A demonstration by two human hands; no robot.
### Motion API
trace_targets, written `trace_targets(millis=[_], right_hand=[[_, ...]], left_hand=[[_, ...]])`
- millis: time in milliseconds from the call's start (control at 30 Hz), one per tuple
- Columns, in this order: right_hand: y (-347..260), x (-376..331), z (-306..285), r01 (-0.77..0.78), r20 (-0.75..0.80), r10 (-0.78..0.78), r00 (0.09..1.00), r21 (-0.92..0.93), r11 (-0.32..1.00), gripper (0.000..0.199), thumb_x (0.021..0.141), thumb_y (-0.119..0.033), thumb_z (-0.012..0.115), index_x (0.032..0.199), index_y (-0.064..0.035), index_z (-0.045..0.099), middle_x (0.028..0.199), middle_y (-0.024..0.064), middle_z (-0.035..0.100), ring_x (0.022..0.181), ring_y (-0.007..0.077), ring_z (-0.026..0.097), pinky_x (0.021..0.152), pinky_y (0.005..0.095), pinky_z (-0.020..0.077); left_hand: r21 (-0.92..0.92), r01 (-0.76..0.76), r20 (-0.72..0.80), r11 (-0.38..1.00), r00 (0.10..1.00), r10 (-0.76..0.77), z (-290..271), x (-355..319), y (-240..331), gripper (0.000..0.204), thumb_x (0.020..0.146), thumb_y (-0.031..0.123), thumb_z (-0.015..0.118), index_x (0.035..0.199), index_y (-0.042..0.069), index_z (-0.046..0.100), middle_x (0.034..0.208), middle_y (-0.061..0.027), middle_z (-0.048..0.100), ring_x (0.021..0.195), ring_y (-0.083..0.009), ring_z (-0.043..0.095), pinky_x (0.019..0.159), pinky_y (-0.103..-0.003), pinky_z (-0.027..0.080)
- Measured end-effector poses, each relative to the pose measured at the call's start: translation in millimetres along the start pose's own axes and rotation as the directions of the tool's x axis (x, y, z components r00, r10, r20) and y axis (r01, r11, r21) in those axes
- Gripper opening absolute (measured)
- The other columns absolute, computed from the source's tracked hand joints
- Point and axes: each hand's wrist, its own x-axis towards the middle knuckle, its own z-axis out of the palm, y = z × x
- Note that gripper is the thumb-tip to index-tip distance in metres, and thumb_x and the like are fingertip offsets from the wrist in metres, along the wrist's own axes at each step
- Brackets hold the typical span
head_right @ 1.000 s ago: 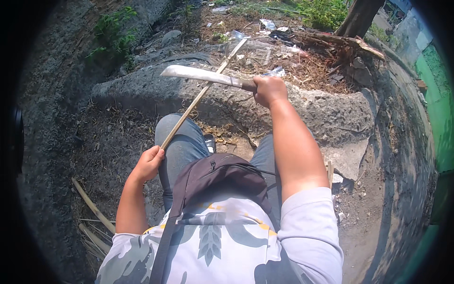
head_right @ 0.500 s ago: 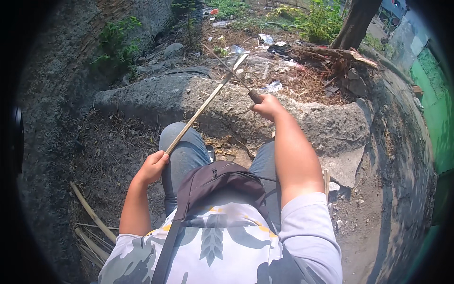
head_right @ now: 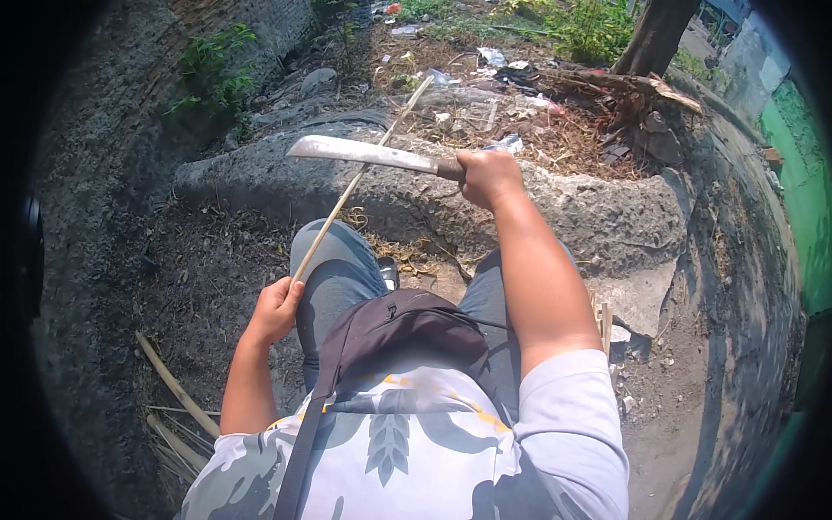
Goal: The person holds a wooden stick and repeatedly shaves strips along its length using a knife.
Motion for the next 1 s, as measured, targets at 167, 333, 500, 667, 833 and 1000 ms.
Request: trace_targets(millis=[167, 333, 500, 667, 833, 1000], right_hand=[[48.4, 9.8, 38.0, -0.580, 0.136, 0.565, 0.814, 0.265, 0.771, 0.031, 0.081, -0.024, 0.069, 0.108, -0.0115, 0.076, 0.100, 0.0169, 0.077, 0.096, 0.0368, 0.074, 0.086, 0.0477, 0.0573], [37.9, 5.1, 22.7, -0.408, 0.109, 0.398, 0.911, 0.372, 0.833, 0.035, 0.076, -0.032, 0.073, 0.103, -0.0088, 0.077, 0.096, 0.0209, 0.076, 0.094, 0.0382, 0.073, 0.085, 0.0466, 0.0565], [7.0, 1.6, 5.8, -0.334, 0.126, 0.309, 0.943, 0.353, 0.874, 0.034, 0.078, -0.032, 0.074, 0.106, -0.0140, 0.077, 0.101, 0.0165, 0.077, 0.099, 0.0353, 0.073, 0.088, 0.0469, 0.0564], [24.5, 10.2, 18.3, -0.506, 0.200, 0.468, 0.861, 0.439, 0.742, 0.035, 0.079, -0.035, 0.076, 0.105, -0.0119, 0.077, 0.094, 0.0129, 0.078, 0.089, 0.0292, 0.076, 0.081, 0.0432, 0.0573], [55.4, 15.8, 43.0, -0.543, 0.167, 0.581, 0.797, 0.619, 0.567, 0.036, 0.078, -0.032, 0.080, 0.098, -0.0030, 0.076, 0.078, 0.0092, 0.073, 0.066, 0.0200, 0.069, 0.066, 0.0395, 0.0552], [38.4, 7.2, 23.7, -0.469, 0.012, 0.599, 0.801, 0.635, 0.614, 0.034, 0.080, -0.037, 0.079, 0.099, -0.0093, 0.076, 0.092, 0.0151, 0.078, 0.089, 0.0341, 0.074, 0.083, 0.0446, 0.0567]], left_hand=[[0.190, -0.061, -0.011, 0.980, 0.998, 0.064, 1.7, -12.4, 18.4, 0.043, 0.107, 0.035, 0.058, 0.084, -0.001, 0.056, 0.066, -0.0211, 0.056, 0.057, -0.0356, 0.050, 0.057, -0.045, 0.043], [0.049, -0.042, -0.047, 0.998, 0.998, 0.044, 5.0, -12.2, 9.7, 0.042, 0.108, 0.033, 0.056, 0.083, 0.000, 0.055, 0.064, -0.0178, 0.053, 0.057, -0.0288, 0.049, 0.057, -0.043, 0.043], [0.050, -0.028, -0.059, 0.998, 0.998, 0.031, 4.1, -15.8, 3.1, 0.040, 0.109, 0.031, 0.056, 0.083, 0.000, 0.055, 0.064, -0.0149, 0.053, 0.057, -0.0241, 0.048, 0.057, -0.041, 0.042], [0.059, 0.023, -0.037, 0.998, 0.999, -0.021, 0.4, -19.9, 14.4, 0.032, 0.107, 0.028, 0.060, 0.089, 0.001, 0.060, 0.064, -0.0125, 0.055, 0.057, -0.0216, 0.049, 0.057, -0.039, 0.042], [0.143, -0.030, -0.203, 0.989, 0.977, 0.059, 5.8, -8.7, 21.4, 0.025, 0.106, 0.024, 0.059, 0.098, 0.001, 0.062, 0.073, -0.0182, 0.064, 0.066, -0.0346, 0.063, 0.063, -0.044, 0.047], [0.150, -0.042, -0.206, 0.988, 0.976, 0.073, 11.9, 21.0, 44.4, 0.027, 0.107, 0.027, 0.057, 0.098, 0.002, 0.061, 0.078, -0.0212, 0.067, 0.073, -0.0416, 0.066, 0.066, -0.048, 0.049]])
